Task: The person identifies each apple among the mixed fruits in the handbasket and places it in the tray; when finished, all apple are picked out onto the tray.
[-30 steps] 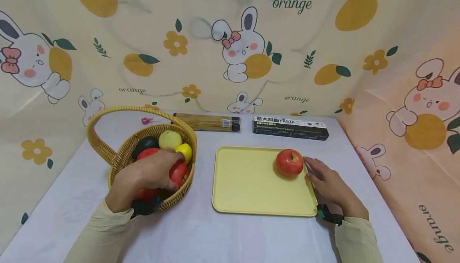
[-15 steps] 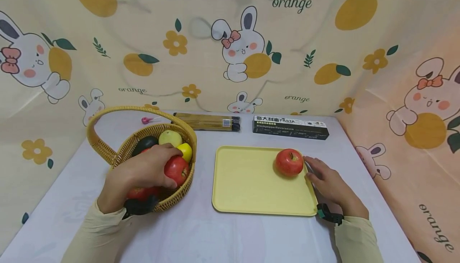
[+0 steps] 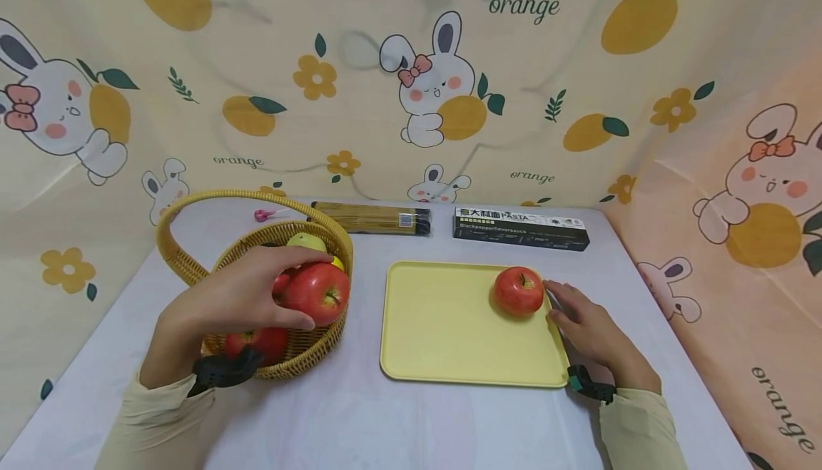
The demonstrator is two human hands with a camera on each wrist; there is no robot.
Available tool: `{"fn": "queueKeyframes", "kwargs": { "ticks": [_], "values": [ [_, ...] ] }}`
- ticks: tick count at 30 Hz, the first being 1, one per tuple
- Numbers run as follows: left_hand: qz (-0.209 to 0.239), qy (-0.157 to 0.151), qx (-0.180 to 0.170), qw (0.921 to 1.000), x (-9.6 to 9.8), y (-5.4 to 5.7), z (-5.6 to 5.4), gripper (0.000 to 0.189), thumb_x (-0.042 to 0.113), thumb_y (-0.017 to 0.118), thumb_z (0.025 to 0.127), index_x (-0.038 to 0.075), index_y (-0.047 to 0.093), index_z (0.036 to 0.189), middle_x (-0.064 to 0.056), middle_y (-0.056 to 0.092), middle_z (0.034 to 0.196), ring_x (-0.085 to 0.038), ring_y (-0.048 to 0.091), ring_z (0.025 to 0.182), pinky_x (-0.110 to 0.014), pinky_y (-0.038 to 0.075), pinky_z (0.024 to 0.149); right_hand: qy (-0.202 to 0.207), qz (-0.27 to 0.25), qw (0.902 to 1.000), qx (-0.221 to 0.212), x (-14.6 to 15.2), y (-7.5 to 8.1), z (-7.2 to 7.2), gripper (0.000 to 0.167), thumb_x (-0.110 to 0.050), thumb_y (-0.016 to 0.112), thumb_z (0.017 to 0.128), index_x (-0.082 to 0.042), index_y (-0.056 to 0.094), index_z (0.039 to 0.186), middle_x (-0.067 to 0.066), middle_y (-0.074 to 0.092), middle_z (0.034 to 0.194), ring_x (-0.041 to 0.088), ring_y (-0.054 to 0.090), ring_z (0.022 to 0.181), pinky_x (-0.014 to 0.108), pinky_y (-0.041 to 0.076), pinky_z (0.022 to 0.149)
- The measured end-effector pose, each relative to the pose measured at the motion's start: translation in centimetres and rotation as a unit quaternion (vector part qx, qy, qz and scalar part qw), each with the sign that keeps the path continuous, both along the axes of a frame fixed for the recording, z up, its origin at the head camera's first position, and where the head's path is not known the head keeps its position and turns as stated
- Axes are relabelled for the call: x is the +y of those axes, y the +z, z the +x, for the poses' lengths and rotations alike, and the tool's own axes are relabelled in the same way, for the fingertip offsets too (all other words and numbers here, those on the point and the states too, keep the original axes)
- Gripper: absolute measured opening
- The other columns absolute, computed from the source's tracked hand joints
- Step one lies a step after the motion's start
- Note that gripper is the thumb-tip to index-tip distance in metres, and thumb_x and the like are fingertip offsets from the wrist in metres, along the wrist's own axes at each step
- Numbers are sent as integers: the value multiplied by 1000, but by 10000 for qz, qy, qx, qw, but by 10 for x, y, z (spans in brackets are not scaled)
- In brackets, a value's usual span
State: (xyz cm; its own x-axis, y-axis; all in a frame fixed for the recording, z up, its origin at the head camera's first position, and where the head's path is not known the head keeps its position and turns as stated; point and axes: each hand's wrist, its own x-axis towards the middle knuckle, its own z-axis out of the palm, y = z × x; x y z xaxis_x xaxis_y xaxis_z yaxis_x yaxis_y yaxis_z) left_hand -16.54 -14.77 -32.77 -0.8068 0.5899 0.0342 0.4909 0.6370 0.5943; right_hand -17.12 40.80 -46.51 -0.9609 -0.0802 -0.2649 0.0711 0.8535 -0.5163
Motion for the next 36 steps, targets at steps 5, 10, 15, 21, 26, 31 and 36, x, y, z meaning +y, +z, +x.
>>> {"fn": "queueKeyframes", "kwargs": {
  "ticks": [5,10,15,21,26,31,36],
  "values": [
    [541,-439,-24,9976,8,2,1,81,39,100,79,22,65,151,8,71,135,-17,64,123,-38,66,92,1,-2,10000,-17,1,1,2,75,-37,62,112,-11,28,174,37,24,174,68,27,154,80,40,111],
    [1172,-649,-85,9909,25,-6,-1,84,38,99,82,22,61,156,7,70,142,-17,63,128,-39,65,95,-18,-13,10000,-39,3,3,2,76,-37,62,111,-12,27,174,36,23,175,68,25,155,81,39,111],
    [1737,-910,21,9806,56,-21,-8,85,31,100,82,18,60,156,4,71,143,-15,66,128,-36,63,103,-39,-32,10000,-30,4,5,2,75,-36,62,112,-12,27,174,36,23,175,67,23,156,82,38,111],
    [2145,-793,-231,9732,94,-39,-10,85,28,98,84,14,58,158,0,68,151,-17,66,135,-35,58,113,65,-82,9999,117,2,3,2,74,-34,63,111,-10,31,173,35,27,174,65,28,156,79,39,113],
    [2261,-549,-436,9716,127,-52,-9,85,28,97,85,12,58,158,-1,66,153,-17,65,134,-28,57,110,47,-70,9999,113,0,1,1,74,-35,64,111,-11,31,173,34,28,174,65,26,157,79,39,114],
    [2465,-322,-593,9668,159,-58,-7,85,26,97,84,13,58,158,-2,66,154,-17,66,132,-23,57,106,19,-74,10000,43,-1,1,2,74,-33,64,111,-11,31,173,34,27,174,65,25,158,79,38,114],
    [2579,-107,-662,9638,186,-66,-13,85,28,97,85,15,57,159,-2,66,153,-14,66,130,-20,58,101,43,8,10000,52,-1,2,1,74,-34,63,111,-11,30,173,35,27,174,65,26,157,80,37,114]
  ]
}}
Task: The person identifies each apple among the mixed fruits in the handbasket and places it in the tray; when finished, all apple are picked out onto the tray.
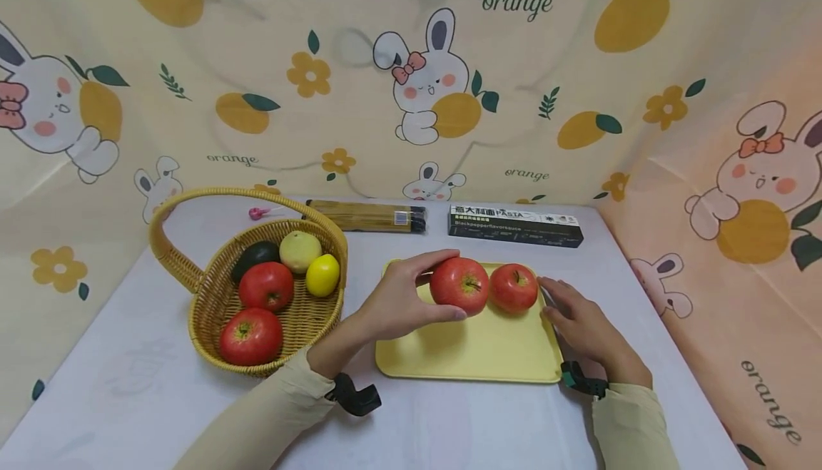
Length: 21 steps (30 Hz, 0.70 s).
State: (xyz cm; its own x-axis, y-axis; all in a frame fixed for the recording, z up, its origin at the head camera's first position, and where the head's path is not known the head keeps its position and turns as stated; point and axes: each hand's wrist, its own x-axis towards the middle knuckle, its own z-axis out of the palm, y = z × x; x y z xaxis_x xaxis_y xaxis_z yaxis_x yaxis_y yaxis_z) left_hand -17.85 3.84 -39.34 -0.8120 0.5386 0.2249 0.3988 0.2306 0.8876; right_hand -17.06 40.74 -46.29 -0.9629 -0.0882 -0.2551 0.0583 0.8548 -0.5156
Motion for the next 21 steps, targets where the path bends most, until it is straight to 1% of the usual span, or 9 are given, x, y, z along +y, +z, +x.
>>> {"fn": "queueKeyframes", "kwargs": {
  "ticks": [5,8,10,13,18,21],
  "values": [
    [-120,72,-215,9997,21,-12,-17,84,29,97,86,16,57,159,-3,66,151,-15,68,127,-17,59,97,-13,2,10000,4,-1,0,0,73,-35,62,112,-11,30,173,35,26,174,65,25,157,81,36,114],
    [-253,119,-376,9989,27,-22,-26,83,28,97,85,15,58,158,-5,67,149,-17,68,127,-19,60,98,7,-41,10000,6,-1,-1,-1,74,-37,62,111,-11,30,173,35,26,174,65,23,158,82,35,115],
    [-344,147,-459,9982,29,-28,-30,82,27,97,85,15,59,156,-6,68,148,-19,68,128,-21,60,99,40,-49,10000,23,-1,-1,-1,74,-37,62,111,-12,31,173,34,26,175,64,23,158,82,34,115],
    [-436,169,-544,9974,29,-36,-35,81,27,97,84,14,59,154,-5,68,146,-19,67,129,-23,60,100,80,-19,9999,64,0,-1,-1,73,-37,62,111,-12,31,173,34,27,174,64,24,158,83,34,114],
    [-424,197,-721,9963,30,-47,-39,81,24,98,83,12,59,153,-6,70,143,-18,68,126,-24,59,100,137,-12,9998,120,2,0,-1,72,-37,62,112,-13,32,173,35,28,174,65,29,156,82,37,113],
    [-556,265,-866,9943,32,-53,-40,80,24,98,83,13,60,152,-6,70,142,-19,69,126,-25,60,100,132,-26,9998,115,3,1,-1,72,-38,61,112,-12,32,173,35,27,174,65,27,156,82,36,114]
  ]
}}
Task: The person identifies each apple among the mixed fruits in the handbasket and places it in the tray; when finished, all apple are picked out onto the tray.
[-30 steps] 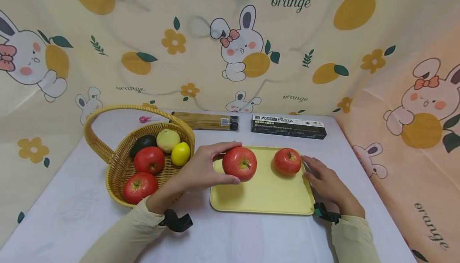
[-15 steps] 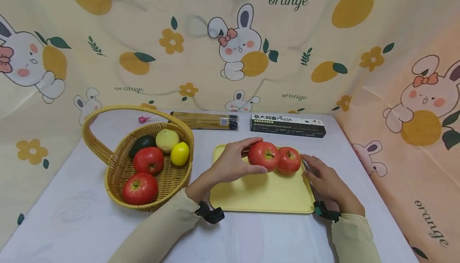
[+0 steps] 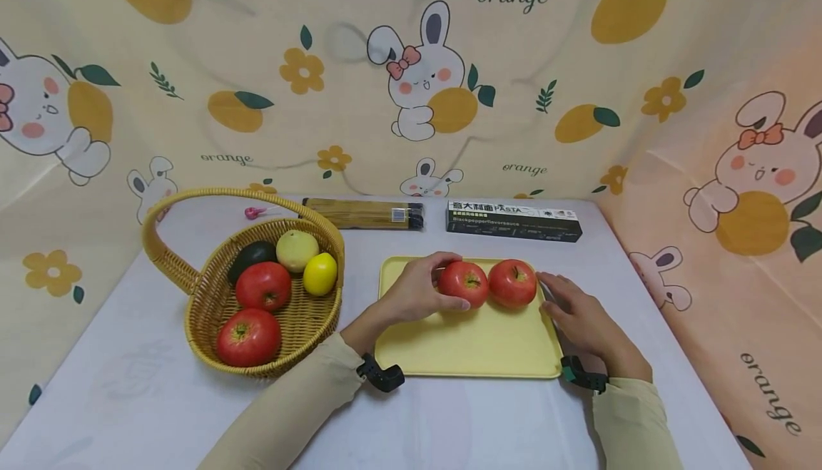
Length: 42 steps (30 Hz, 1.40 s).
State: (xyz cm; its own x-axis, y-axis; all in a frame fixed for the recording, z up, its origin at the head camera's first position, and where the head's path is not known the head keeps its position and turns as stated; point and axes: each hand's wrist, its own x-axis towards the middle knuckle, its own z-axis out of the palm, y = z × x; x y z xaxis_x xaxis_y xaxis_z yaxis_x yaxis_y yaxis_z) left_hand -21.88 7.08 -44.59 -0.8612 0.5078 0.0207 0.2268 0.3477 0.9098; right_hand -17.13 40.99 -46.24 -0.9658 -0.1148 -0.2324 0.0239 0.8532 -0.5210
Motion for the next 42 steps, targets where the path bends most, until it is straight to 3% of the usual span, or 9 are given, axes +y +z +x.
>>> {"fn": "queueKeyframes", "kwargs": {
  "ticks": [8,19,25,31,36,42],
  "values": [
    [-115,182,-333,9992,1,-8,-3,81,25,97,86,14,56,155,-8,69,146,-26,68,133,-35,60,109,-41,-59,10000,-54,-1,0,0,73,-38,62,112,-11,31,173,35,26,174,66,26,156,81,37,113],
    [-620,479,93,9969,5,-16,-3,86,39,92,91,10,52,162,-11,67,151,-23,67,132,-35,57,112,-120,-6,9999,-122,-2,0,0,74,-38,62,111,-12,30,173,35,25,175,65,24,157,81,37,113],
    [-684,536,46,9962,4,-14,-2,88,41,91,91,10,51,163,-11,66,152,-24,66,133,-37,57,113,-45,-5,10000,-59,0,-1,-1,74,-37,62,111,-12,31,173,34,26,175,65,25,157,82,36,113],
    [-665,633,-114,9957,0,-7,-1,90,41,91,91,9,49,164,-12,65,154,-26,66,136,-37,58,112,5,-5,10000,-8,0,-3,-1,74,-36,63,111,-11,31,173,34,28,174,64,22,159,84,34,113],
    [-547,646,119,9963,-3,6,1,87,36,90,92,10,49,164,-8,61,161,-29,62,144,-38,57,115,-31,1,10000,-51,-2,-2,-1,73,-35,63,111,-11,31,173,34,27,174,64,25,158,82,36,114],
    [-471,261,335,9980,-6,31,12,81,35,88,94,14,51,164,-5,63,158,-25,62,141,-31,59,108,-57,-24,10000,-76,-2,0,-1,73,-35,62,111,-11,31,173,35,26,175,65,23,158,82,36,113]
  ]
}}
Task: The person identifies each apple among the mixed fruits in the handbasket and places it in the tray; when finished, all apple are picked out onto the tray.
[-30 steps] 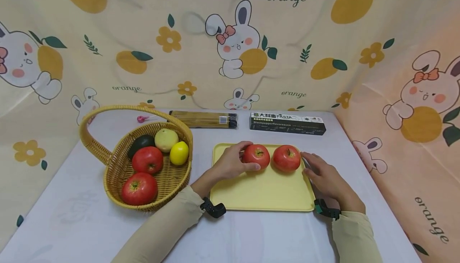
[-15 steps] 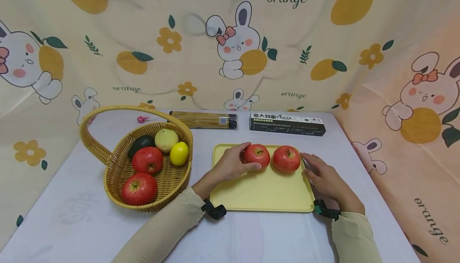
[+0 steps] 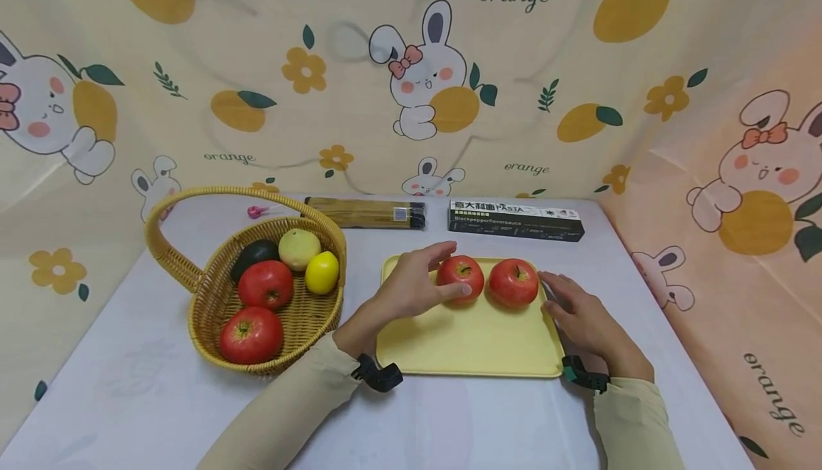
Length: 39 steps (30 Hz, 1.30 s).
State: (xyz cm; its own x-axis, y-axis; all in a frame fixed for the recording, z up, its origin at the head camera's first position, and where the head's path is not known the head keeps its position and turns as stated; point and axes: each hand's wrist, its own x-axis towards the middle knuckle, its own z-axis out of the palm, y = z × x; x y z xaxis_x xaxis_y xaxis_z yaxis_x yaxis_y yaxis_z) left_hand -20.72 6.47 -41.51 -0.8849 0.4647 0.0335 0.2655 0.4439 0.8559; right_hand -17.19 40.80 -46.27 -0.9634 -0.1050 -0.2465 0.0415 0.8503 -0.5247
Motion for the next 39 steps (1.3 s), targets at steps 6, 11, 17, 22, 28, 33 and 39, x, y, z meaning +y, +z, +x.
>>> {"fn": "queueKeyframes", "kwargs": {
  "ticks": [6,11,17,22,28,33,39],
  "values": [
    [70,-825,7,9966,-7,25,19,84,37,90,92,18,51,165,-6,63,158,-24,62,140,-25,59,104,16,25,10000,8,1,1,-1,74,-36,62,111,-12,30,173,35,26,174,66,26,156,82,38,112],
    [-394,-1361,309,9894,-25,38,36,88,45,91,90,22,50,165,0,61,161,-20,58,148,-31,51,120,24,65,10000,15,2,2,-1,73,-36,61,112,-12,30,173,34,27,174,66,30,155,81,40,111],
    [-342,-1915,337,9803,-72,45,55,85,40,92,90,24,53,163,4,59,163,-19,62,143,-37,48,123,-60,40,10000,-65,3,0,2,74,-36,62,112,-11,30,173,35,26,174,66,28,155,81,40,110],
    [84,-2152,418,9756,-131,44,64,79,33,92,91,19,57,161,1,61,161,-16,69,134,-39,52,120,-22,33,10000,27,4,-1,2,74,-37,62,111,-11,31,173,35,27,174,66,29,155,80,41,110],
    [282,-1552,639,9854,-200,46,71,74,26,94,88,16,63,155,0,68,153,-15,72,130,-38,58,113,-39,38,10000,68,5,-1,2,73,-38,61,112,-12,31,173,35,27,174,66,29,155,81,39,112],
    [139,-894,823,9925,-251,43,77,67,18,93,89,16,66,151,1,72,147,-17,71,130,-40,61,109,-7,70,9998,163,2,-1,2,71,-37,61,112,-11,33,172,34,29,173,65,30,155,81,37,114],
    [-993,-625,766,9901,-300,49,81,63,33,91,91,20,68,149,-1,74,143,-27,72,127,-36,64,100,-36,5,9999,101,0,-2,1,72,-37,62,112,-11,33,172,34,29,174,64,28,156,80,37,114]
  ]
}}
